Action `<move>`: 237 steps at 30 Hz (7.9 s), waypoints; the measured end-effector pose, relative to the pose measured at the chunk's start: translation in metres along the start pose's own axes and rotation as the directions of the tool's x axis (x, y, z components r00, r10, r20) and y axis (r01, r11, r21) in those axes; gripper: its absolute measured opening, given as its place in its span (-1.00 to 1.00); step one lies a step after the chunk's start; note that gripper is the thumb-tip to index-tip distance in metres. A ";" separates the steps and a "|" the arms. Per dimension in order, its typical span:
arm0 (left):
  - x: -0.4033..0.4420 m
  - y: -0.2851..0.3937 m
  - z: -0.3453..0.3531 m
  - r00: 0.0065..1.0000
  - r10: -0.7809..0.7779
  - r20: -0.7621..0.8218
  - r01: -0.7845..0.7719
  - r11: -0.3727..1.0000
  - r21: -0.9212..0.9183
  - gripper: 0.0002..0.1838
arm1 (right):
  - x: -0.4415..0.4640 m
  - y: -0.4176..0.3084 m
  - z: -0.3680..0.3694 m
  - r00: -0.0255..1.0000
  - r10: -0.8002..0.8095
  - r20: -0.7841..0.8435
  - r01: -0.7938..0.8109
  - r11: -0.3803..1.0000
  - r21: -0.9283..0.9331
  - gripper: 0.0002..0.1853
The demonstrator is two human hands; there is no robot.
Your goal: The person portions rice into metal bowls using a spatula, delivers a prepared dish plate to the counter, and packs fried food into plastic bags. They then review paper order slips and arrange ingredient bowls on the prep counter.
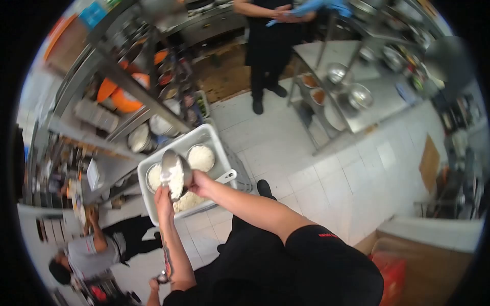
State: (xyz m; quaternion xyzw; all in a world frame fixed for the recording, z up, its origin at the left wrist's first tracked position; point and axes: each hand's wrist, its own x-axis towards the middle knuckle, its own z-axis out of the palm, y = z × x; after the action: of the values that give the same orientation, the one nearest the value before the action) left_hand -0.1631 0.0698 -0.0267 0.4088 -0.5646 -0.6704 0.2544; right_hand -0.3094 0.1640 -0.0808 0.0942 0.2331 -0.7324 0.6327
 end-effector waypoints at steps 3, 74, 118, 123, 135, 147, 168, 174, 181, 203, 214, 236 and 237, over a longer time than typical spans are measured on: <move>-0.001 -0.033 -0.029 1.000 0.001 -0.019 0.002 0.993 0.116 -0.86 | -0.008 0.012 -0.018 0.988 0.015 -0.153 -0.016 1.000 -0.005 -0.85; -0.565 -0.241 1.513 -0.317 -0.693 0.648 -0.165 0.713 0.681 -0.38 | -1.173 -0.737 -0.825 -0.007 -0.546 -0.838 0.790 0.511 -0.339 -0.51; -0.413 -0.402 0.659 0.418 -0.696 0.584 -0.745 0.106 0.659 -0.41 | -0.999 -0.779 -0.800 0.922 -0.234 -0.307 -0.348 -0.162 -0.923 -0.76; -0.501 -0.392 0.694 0.707 -0.637 0.307 -0.305 0.117 0.945 -0.47 | -0.884 -0.694 -0.759 0.907 -0.178 0.382 0.187 -0.643 -0.743 -0.73; -0.290 -0.170 0.901 0.752 0.654 -0.079 -0.442 0.590 0.676 -0.73 | -0.708 -0.941 -0.663 0.509 -0.847 0.154 -0.610 -0.482 -0.630 -0.61; -0.122 -0.092 0.852 0.877 0.476 0.071 -0.242 0.310 0.920 -0.75 | -0.590 -0.879 -0.571 0.483 -0.874 0.044 -0.625 -0.380 -0.681 -0.41; -0.137 -0.162 1.001 0.772 -0.268 0.577 0.128 0.954 0.271 -0.78 | -0.646 -0.789 -0.571 0.465 -0.885 0.030 -0.372 -0.226 -0.900 -0.62; -0.150 -0.197 1.033 0.737 -0.349 0.579 0.260 0.937 0.234 -0.84 | -0.619 -0.775 -0.478 0.404 -0.745 0.531 0.005 -0.578 -0.816 -0.58; -0.181 -0.180 1.060 0.856 -0.119 0.504 -0.061 0.944 0.326 -0.85 | -0.576 -0.783 -0.522 0.798 -0.309 0.517 -0.018 -0.870 -0.493 -0.69; -0.305 -0.215 1.279 0.927 -0.120 0.357 0.101 0.992 0.070 -0.82 | -0.869 -0.970 -0.724 0.561 -0.817 -0.133 0.192 0.285 -0.939 -0.62; -0.436 -0.267 1.366 0.814 -0.456 0.361 0.259 0.840 0.477 -0.81 | -0.987 -1.160 -1.011 0.213 -0.962 -0.173 -0.477 0.052 -0.877 -0.81; -0.436 -0.541 1.792 0.783 -0.591 0.194 0.536 0.799 0.272 -0.84 | -0.920 -1.300 -1.127 0.764 -0.570 0.304 0.062 -0.403 -0.913 -0.55; -0.435 -0.537 1.796 0.785 -0.591 0.186 0.539 0.799 0.266 -0.84 | -0.920 -1.299 -1.127 0.764 -0.567 0.308 0.068 -0.404 -0.912 -0.56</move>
State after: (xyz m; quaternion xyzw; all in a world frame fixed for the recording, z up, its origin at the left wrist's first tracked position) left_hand -1.3654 1.5295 -0.3809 0.4914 -0.5077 -0.7035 -0.0771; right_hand -1.5806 1.6128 -0.3781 -0.3984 0.8234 -0.3777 0.1438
